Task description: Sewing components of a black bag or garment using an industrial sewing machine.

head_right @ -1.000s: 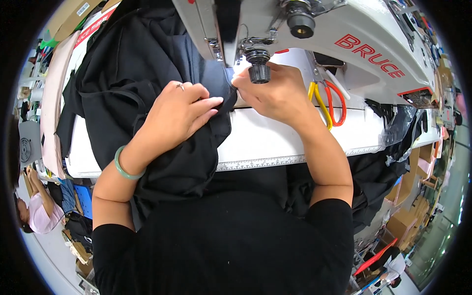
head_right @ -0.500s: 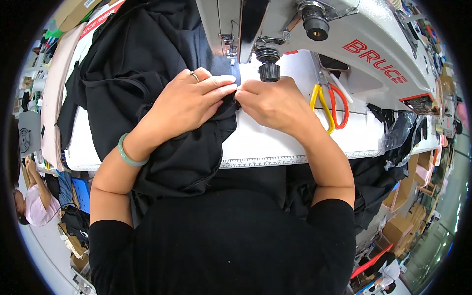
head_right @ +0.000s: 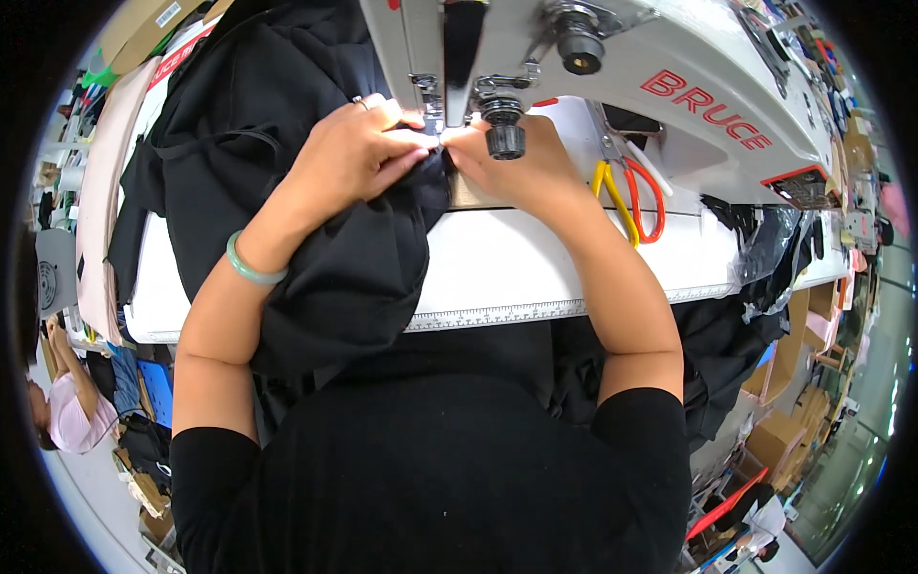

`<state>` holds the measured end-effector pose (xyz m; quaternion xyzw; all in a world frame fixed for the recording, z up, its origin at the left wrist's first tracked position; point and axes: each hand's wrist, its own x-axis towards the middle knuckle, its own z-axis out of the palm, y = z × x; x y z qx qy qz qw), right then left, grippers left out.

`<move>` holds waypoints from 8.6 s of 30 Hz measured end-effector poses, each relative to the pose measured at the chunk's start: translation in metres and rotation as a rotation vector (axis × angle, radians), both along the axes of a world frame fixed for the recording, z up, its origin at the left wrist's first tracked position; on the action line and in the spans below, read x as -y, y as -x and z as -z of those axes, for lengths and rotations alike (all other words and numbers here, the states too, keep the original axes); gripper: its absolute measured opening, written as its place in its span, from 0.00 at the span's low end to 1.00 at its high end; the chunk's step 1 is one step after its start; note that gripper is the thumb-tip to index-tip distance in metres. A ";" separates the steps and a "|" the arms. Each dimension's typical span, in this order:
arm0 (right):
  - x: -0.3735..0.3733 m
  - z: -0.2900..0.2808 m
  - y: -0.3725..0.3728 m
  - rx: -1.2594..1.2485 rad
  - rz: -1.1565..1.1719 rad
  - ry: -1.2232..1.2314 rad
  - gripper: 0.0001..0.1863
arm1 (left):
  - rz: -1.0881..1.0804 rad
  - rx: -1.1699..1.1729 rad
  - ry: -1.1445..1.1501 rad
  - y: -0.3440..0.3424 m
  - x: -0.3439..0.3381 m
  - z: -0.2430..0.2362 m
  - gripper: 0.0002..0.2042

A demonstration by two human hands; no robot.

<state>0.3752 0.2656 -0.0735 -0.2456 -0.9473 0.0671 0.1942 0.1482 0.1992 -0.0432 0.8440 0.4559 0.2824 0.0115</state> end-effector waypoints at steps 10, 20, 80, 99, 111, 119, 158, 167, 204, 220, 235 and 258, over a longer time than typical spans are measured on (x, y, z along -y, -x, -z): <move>0.035 -0.041 0.003 0.072 -0.175 -0.123 0.13 | 0.028 -0.126 0.596 -0.003 0.053 -0.071 0.12; 0.028 -0.038 -0.005 -0.087 -0.127 -0.067 0.16 | 0.014 0.271 0.639 -0.007 0.053 -0.089 0.17; 0.040 -0.042 -0.005 0.157 -0.194 -0.119 0.09 | 0.065 -0.036 0.023 -0.007 0.033 0.000 0.12; -0.001 0.031 0.006 -0.060 0.154 0.477 0.08 | 0.150 0.005 0.066 0.018 -0.024 -0.003 0.07; 0.019 -0.016 0.008 -0.152 -0.123 -0.117 0.08 | 0.206 -0.184 0.211 0.014 0.028 -0.042 0.21; 0.043 -0.026 0.019 -0.296 -0.175 -0.145 0.24 | 0.011 -0.091 0.252 -0.027 0.135 -0.077 0.21; 0.114 -0.079 0.022 -0.674 -0.283 -0.088 0.13 | -0.384 0.078 0.153 0.001 0.151 0.006 0.05; 0.156 -0.012 0.011 -0.511 -0.182 0.159 0.14 | -0.767 0.422 -0.117 0.299 0.085 -0.064 0.28; 0.157 -0.006 0.036 -0.496 -0.141 0.212 0.15 | 0.360 -0.445 -0.152 -0.014 0.033 -0.066 0.03; 0.157 -0.018 0.001 -0.368 -0.243 0.322 0.11 | -0.003 -0.479 -0.032 0.004 0.026 -0.040 0.08; 0.165 -0.018 0.006 -0.428 -0.142 0.282 0.10 | 0.162 -0.548 -0.066 0.004 0.047 -0.045 0.12; 0.028 -0.037 -0.002 0.002 -0.135 -0.183 0.15 | -0.066 -0.254 0.037 -0.017 0.060 0.001 0.17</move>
